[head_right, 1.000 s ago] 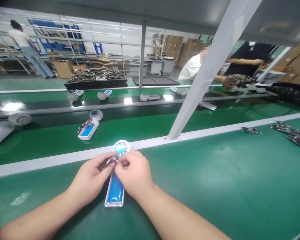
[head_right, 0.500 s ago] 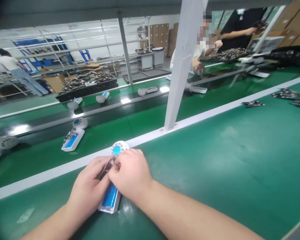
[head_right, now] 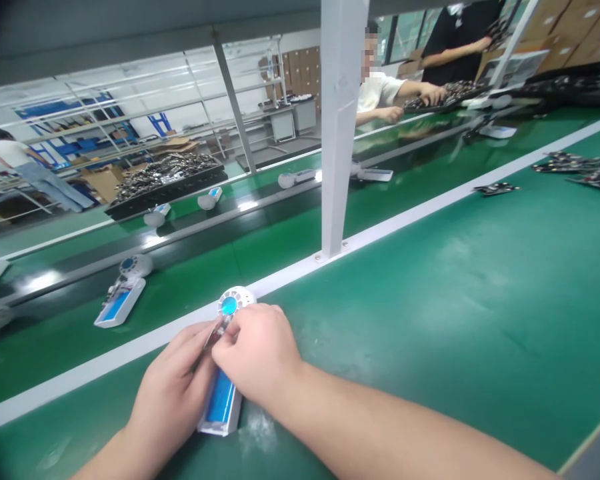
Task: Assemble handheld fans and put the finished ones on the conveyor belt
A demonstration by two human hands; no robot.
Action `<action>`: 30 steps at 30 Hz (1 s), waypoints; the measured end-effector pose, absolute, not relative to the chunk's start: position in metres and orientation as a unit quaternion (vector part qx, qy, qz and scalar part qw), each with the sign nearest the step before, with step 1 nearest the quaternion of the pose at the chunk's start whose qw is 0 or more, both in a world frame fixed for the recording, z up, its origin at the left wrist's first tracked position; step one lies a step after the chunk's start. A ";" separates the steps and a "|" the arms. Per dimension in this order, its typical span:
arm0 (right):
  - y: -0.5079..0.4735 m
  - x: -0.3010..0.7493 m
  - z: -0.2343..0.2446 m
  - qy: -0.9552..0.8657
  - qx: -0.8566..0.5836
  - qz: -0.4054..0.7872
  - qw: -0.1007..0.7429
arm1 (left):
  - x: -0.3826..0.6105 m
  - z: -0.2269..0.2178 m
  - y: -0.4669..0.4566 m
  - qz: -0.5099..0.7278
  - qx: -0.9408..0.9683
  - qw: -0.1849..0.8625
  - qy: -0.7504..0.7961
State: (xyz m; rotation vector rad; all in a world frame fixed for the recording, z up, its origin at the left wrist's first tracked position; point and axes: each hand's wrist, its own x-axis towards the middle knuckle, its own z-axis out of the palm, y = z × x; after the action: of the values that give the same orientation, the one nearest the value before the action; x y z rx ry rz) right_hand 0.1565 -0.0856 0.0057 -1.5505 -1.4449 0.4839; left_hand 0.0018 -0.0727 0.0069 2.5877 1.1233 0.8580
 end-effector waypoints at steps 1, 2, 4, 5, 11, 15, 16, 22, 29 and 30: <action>-0.085 0.156 0.005 -0.590 -0.630 0.194 0.466 | 0.002 0.007 -0.073 0.289 0.870 0.108 0.384; -0.085 0.156 0.004 -0.592 -0.628 0.192 0.467 | 0.001 0.006 -0.073 0.289 0.868 0.113 0.387; -0.085 0.156 0.003 -0.600 -0.619 0.182 0.472 | 0.000 0.006 -0.073 0.289 0.871 0.103 0.384; -0.084 0.156 0.002 -0.605 -0.614 0.177 0.475 | 0.000 0.006 -0.072 0.289 0.874 0.090 0.380; -0.085 0.158 0.001 -0.645 -0.586 0.131 0.473 | -0.002 0.009 -0.071 0.287 0.883 0.068 0.364; -0.086 0.163 -0.001 -0.716 -0.523 0.064 0.457 | -0.002 0.013 -0.071 0.289 0.871 0.122 0.379; -0.086 0.164 -0.001 -0.729 -0.510 0.050 0.454 | -0.002 0.014 -0.071 0.288 0.870 0.132 0.377; -0.085 0.168 -0.002 -0.763 -0.477 0.002 0.436 | -0.004 0.018 -0.068 0.285 0.878 0.152 0.354; -0.082 0.165 -0.005 -0.758 -0.494 0.015 0.426 | -0.001 0.020 -0.066 0.293 0.874 0.169 0.348; -0.081 0.164 -0.006 -0.759 -0.496 0.013 0.422 | -0.001 0.020 -0.066 0.296 0.874 0.169 0.347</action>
State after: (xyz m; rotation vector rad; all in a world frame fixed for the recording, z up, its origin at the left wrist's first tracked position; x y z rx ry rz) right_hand 0.1644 -0.0815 -0.0059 -1.2411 -1.8999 0.0317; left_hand -0.0010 -0.0656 0.0204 2.4847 0.9861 0.8409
